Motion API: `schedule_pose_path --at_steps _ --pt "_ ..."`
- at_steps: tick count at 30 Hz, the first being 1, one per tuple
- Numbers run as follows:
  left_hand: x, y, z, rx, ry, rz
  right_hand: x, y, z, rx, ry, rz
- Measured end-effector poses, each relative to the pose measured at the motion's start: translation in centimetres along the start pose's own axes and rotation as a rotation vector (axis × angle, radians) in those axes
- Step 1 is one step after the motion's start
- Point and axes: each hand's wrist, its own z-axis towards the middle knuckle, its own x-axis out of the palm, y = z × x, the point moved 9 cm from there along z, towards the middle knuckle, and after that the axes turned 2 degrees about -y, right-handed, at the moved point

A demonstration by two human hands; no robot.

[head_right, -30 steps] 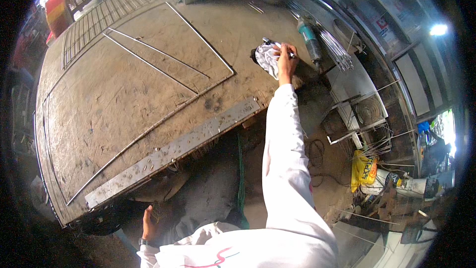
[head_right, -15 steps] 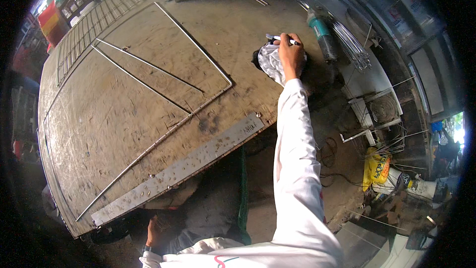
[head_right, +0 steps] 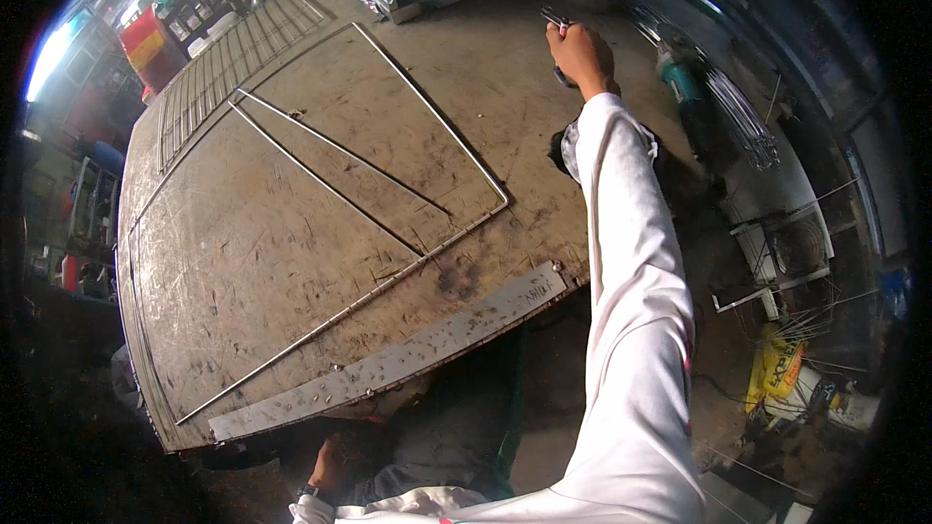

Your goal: The person uses a tape measure and a marker to measure and mark a large metal sheet on a workbench. They repeatedly extend the tape measure along different sections of the sheet and make marks at specific intervals.

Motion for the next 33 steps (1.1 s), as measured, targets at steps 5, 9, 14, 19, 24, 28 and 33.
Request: schedule_pose_path --at_steps 5,9,14,19,24,28,33 --pt "-2.2 1.2 0.6 -0.097 -0.119 0.045 2.6 -1.8 2.7 -0.147 0.095 -0.131" --pt "-3.0 1.8 0.3 -0.16 -0.254 -0.075 0.0 -2.8 0.8 0.007 -0.05 -0.141" --pt "-2.5 1.6 0.8 -0.169 -0.126 -0.05 -2.8 -3.9 -2.2 0.15 -0.259 -0.179" --pt "-4.9 0.0 1.7 0.124 -0.07 0.552 -4.4 -11.4 -2.1 0.301 -0.399 -0.147" --pt "1.9 -1.6 0.8 -0.028 -0.045 0.198 -2.6 -16.5 -1.7 0.356 0.051 0.169" --pt "1.0 -2.9 1.0 0.333 0.013 0.803 -1.3 -13.5 -2.6 0.287 0.155 0.452" --pt "-2.7 0.1 3.0 -0.051 -0.06 0.131 -0.8 -10.9 -2.9 0.142 0.176 0.446"
